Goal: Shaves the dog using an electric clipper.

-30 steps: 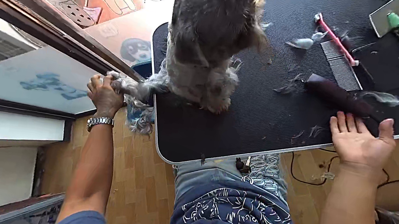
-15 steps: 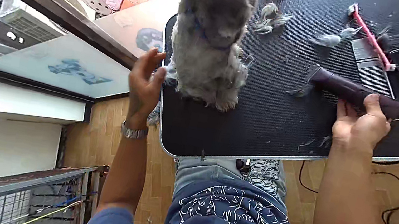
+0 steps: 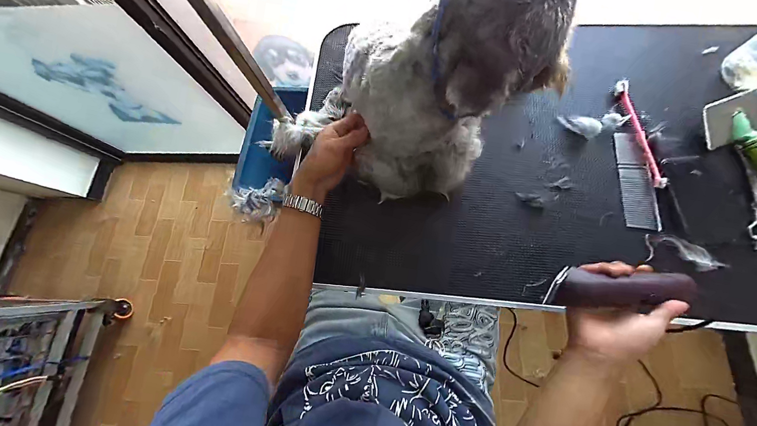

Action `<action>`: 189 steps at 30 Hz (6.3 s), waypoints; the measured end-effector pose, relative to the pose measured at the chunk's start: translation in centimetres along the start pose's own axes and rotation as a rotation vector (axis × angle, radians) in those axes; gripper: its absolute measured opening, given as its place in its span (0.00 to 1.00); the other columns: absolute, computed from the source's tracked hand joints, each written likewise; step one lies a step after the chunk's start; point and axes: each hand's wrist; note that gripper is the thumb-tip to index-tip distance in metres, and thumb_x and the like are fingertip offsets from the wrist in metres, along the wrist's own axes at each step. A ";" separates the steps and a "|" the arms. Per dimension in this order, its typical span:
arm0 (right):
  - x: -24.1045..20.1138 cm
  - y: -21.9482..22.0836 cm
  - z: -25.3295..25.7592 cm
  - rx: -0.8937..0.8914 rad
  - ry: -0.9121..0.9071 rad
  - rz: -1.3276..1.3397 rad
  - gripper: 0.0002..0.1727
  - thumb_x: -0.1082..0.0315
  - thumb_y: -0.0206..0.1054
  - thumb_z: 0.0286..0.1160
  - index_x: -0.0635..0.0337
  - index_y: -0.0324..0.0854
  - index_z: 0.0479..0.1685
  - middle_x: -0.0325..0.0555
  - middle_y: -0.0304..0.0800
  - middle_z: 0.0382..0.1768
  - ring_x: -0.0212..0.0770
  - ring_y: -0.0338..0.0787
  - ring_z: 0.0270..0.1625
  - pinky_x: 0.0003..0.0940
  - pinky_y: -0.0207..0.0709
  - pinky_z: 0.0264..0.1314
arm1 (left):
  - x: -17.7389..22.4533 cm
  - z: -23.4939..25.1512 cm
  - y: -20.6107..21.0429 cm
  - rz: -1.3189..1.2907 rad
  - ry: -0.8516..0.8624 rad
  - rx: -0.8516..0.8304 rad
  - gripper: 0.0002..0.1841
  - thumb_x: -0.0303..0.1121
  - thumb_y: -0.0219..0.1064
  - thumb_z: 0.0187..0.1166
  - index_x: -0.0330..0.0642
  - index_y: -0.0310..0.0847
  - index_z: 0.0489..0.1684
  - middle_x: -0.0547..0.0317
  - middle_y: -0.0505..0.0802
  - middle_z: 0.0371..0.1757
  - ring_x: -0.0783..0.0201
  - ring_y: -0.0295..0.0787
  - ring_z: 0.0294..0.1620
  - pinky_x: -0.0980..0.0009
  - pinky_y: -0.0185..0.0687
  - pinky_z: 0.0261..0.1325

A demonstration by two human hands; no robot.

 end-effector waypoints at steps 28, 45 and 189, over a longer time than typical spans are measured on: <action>11.8 18.5 -6.1 -1.013 -0.869 -1.076 0.32 0.74 0.79 0.67 0.61 0.64 0.69 0.46 0.84 0.67 0.42 0.86 0.71 0.44 0.83 0.73 | 3.8 6.0 1.3 0.452 -0.031 -0.539 0.18 0.39 0.65 0.84 0.47 0.79 0.18 0.71 0.83 0.19 0.78 0.77 0.21 0.75 0.73 0.29; 15.9 17.7 -4.9 -0.960 -0.990 -1.161 0.33 0.71 0.81 0.65 0.58 0.70 0.71 0.46 0.85 0.66 0.44 0.84 0.72 0.46 0.81 0.75 | 1.1 8.3 0.3 0.423 0.120 -0.584 0.25 0.45 0.62 0.87 0.48 0.73 0.11 0.69 0.75 0.15 0.74 0.69 0.16 0.71 0.65 0.24; 4.2 14.4 -3.9 -0.687 -0.292 -0.547 0.45 0.82 0.73 0.63 0.55 0.48 0.80 0.53 0.88 0.59 0.55 0.93 0.61 0.53 0.90 0.61 | 8.7 0.9 7.6 0.368 -0.163 -0.330 0.10 0.29 0.67 0.81 0.36 0.80 0.55 0.59 0.94 0.45 0.71 0.93 0.46 0.71 0.90 0.54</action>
Point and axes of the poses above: each hand's wrist, its own z-axis towards the middle knuckle, its own y-axis out of the palm, x = y × z
